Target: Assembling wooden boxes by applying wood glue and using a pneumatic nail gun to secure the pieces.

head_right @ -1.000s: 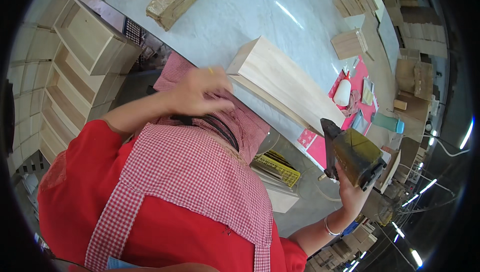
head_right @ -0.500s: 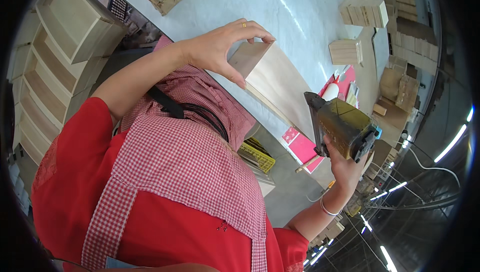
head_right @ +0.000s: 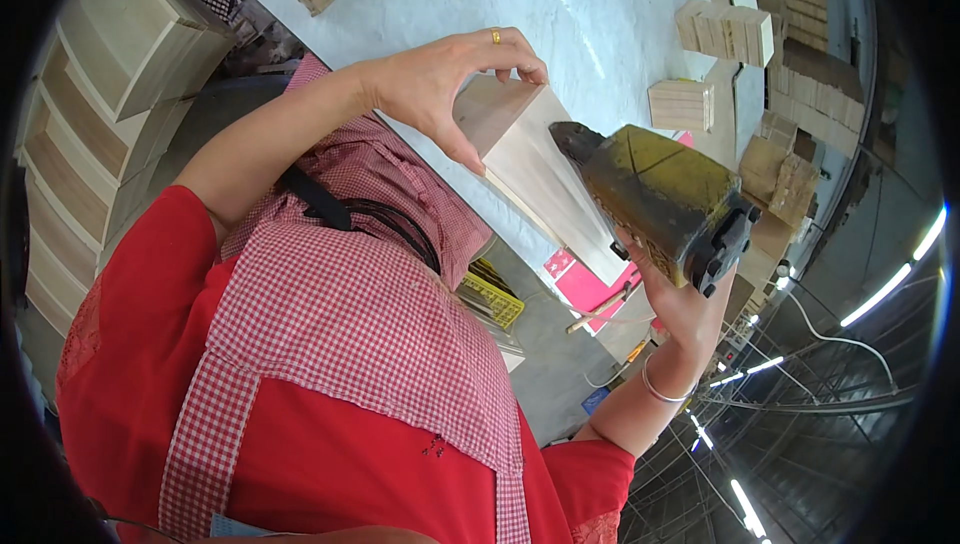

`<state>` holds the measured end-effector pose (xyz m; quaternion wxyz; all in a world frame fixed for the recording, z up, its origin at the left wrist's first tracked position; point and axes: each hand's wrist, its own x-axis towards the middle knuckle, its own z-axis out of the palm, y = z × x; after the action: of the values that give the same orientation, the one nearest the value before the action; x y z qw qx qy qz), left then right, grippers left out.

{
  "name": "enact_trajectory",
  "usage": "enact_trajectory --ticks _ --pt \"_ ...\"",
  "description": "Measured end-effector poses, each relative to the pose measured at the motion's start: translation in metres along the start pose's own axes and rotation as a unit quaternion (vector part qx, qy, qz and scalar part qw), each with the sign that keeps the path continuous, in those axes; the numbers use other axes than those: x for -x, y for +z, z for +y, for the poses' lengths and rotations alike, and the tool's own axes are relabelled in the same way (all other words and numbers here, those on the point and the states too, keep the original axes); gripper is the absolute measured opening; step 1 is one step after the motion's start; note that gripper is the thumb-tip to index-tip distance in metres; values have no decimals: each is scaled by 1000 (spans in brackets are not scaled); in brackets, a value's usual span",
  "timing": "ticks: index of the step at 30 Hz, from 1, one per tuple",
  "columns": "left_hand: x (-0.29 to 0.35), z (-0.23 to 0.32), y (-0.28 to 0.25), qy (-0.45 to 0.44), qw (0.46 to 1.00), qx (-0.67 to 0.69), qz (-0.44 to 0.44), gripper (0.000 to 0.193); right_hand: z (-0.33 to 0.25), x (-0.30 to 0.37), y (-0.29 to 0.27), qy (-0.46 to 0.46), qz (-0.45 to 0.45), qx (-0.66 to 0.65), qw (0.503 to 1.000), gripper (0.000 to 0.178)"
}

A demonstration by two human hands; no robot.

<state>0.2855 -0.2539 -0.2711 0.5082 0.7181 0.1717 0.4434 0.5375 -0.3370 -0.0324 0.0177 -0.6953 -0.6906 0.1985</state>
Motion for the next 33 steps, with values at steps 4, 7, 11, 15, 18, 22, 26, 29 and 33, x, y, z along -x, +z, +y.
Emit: enact_trajectory --ticks 4,7,11,15,18,22,26,29,33 --pt "-5 2 -23 -24 999 11 -26 89 -14 -15 3 -78 -10 -33 996 36" --pt "-8 1 -33 -49 997 2 -63 88 -23 -23 5 -65 -15 -39 997 38" --pt "-6 -1 -32 -48 997 10 -56 89 -39 -36 10 -41 0 -36 999 42" --pt "-8 0 -35 -57 996 18 -66 89 -33 -42 8 -91 -12 -9 996 42" --pt "-9 2 -37 -63 995 18 -75 89 -32 -44 8 -112 -17 -1 994 42" --pt "-9 2 -37 -66 995 17 -79 90 -32 -44 8 -84 -13 -2 996 44" --pt "-8 1 -36 -61 995 22 -71 90 -29 -43 7 -68 -19 11 997 44" --pt "-8 1 -40 -73 993 55 -81 83 -26 -43 9 -84 -13 22 996 44" --pt "-14 -4 -44 -163 956 212 -121 60 -30 -41 10 -56 -21 25 998 42"
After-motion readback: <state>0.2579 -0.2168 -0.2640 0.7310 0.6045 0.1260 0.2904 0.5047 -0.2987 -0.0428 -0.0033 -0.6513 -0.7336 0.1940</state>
